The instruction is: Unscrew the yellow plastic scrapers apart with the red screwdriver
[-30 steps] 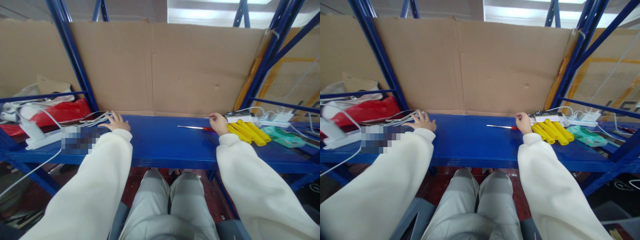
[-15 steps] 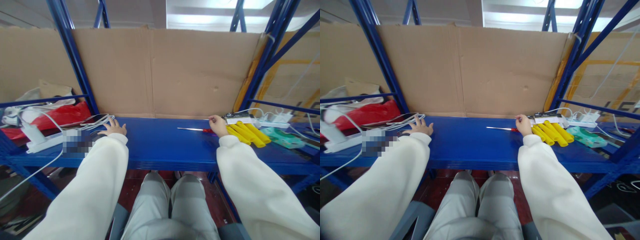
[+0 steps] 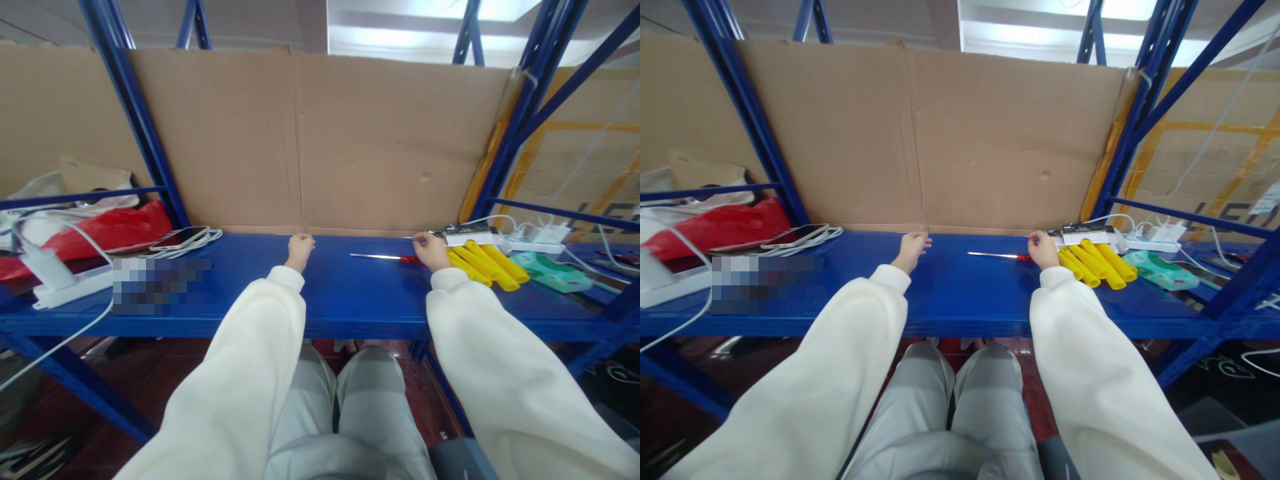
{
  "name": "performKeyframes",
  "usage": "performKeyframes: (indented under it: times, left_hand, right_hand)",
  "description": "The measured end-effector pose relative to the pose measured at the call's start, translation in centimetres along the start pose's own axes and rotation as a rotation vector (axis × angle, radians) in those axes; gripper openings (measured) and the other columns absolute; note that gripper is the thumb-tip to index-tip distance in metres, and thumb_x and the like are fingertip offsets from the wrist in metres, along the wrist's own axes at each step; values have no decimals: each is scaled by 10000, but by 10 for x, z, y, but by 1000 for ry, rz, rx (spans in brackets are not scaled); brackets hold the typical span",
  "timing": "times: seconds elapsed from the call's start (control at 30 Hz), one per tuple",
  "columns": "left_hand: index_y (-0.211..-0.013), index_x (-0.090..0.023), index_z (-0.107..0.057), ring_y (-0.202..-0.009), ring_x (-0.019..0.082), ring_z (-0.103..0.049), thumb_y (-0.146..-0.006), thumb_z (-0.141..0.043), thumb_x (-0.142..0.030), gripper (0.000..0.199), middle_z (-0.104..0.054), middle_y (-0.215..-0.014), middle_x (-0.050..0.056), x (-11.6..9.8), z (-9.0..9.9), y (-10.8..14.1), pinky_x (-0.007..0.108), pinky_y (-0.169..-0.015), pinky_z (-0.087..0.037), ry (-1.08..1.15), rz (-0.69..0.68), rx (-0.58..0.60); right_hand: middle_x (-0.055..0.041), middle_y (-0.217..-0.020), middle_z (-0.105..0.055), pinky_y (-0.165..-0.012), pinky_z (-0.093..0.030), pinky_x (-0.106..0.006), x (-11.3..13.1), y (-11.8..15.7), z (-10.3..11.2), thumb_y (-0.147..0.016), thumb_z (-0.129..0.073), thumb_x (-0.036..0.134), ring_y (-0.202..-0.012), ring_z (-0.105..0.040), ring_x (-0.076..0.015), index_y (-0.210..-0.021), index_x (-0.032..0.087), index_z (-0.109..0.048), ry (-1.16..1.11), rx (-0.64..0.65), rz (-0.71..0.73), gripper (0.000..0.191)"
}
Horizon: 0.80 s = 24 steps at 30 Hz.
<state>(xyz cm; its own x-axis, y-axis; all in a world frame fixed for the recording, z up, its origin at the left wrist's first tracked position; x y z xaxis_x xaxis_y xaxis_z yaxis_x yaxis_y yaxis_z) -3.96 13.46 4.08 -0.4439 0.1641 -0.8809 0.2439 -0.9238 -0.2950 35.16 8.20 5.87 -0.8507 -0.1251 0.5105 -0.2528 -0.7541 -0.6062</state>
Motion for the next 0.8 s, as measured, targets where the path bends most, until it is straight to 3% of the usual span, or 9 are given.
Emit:
performKeyframes:
  times: [0.13,0.23,0.5,0.63,0.8]
  left_hand:
    - [-958,-112,-733,-596,119,-680,-903,-524,-119,217,-755,-772,67,-3,-8,12,199,-612,-528,-117,-116,93]
    - [-970,-108,-731,-477,92,-611,-917,-512,-119,226,-730,-701,41,-6,-10,18,180,-524,-485,-136,-144,155]
    - [-969,-102,-734,-433,69,-569,-931,-511,-126,227,-716,-676,31,-11,-8,23,154,-483,-453,-159,-149,160]
    - [-974,-100,-733,-434,70,-568,-934,-507,-127,232,-715,-673,31,-12,-9,24,152,-469,-446,-166,-159,175]
    - [-983,-98,-732,-429,72,-566,-937,-500,-129,239,-714,-669,31,-13,-8,25,155,-457,-442,-169,-157,179]
  right_hand:
    - [-128,-1035,-768,-933,-544,-362,-5,-1,-5,-835,-521,114,-950,-706,-234,-1011,134,-735,11,31,-31,278]
    - [-123,-1031,-771,-923,-550,-332,-8,-1,-12,-832,-534,102,-952,-716,-219,-1016,131,-736,28,87,-46,274]
    - [-94,-1122,-775,-1016,-533,-370,-5,7,-33,-824,-655,187,-1077,-713,-245,-1046,183,-766,108,289,28,248]
    - [-79,-1046,-791,-952,-561,-338,-5,12,-44,-837,-662,205,-1003,-734,-231,-986,195,-777,141,399,40,188]
    - [-89,-992,-789,-877,-570,-325,-8,12,-41,-852,-678,250,-939,-736,-228,-1032,177,-761,220,399,-4,212]
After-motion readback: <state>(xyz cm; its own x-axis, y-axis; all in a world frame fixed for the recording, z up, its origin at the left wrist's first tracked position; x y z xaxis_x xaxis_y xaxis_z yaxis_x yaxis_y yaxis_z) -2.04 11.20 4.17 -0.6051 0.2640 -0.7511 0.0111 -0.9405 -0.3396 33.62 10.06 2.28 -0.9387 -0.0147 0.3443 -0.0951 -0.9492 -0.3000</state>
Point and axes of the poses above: each hand's wrist, its own y-axis away from the middle knuckle, its own z-axis out of the back of the hand, x = y × z, the point moved 10 cm from there along -y, towards the middle knuckle
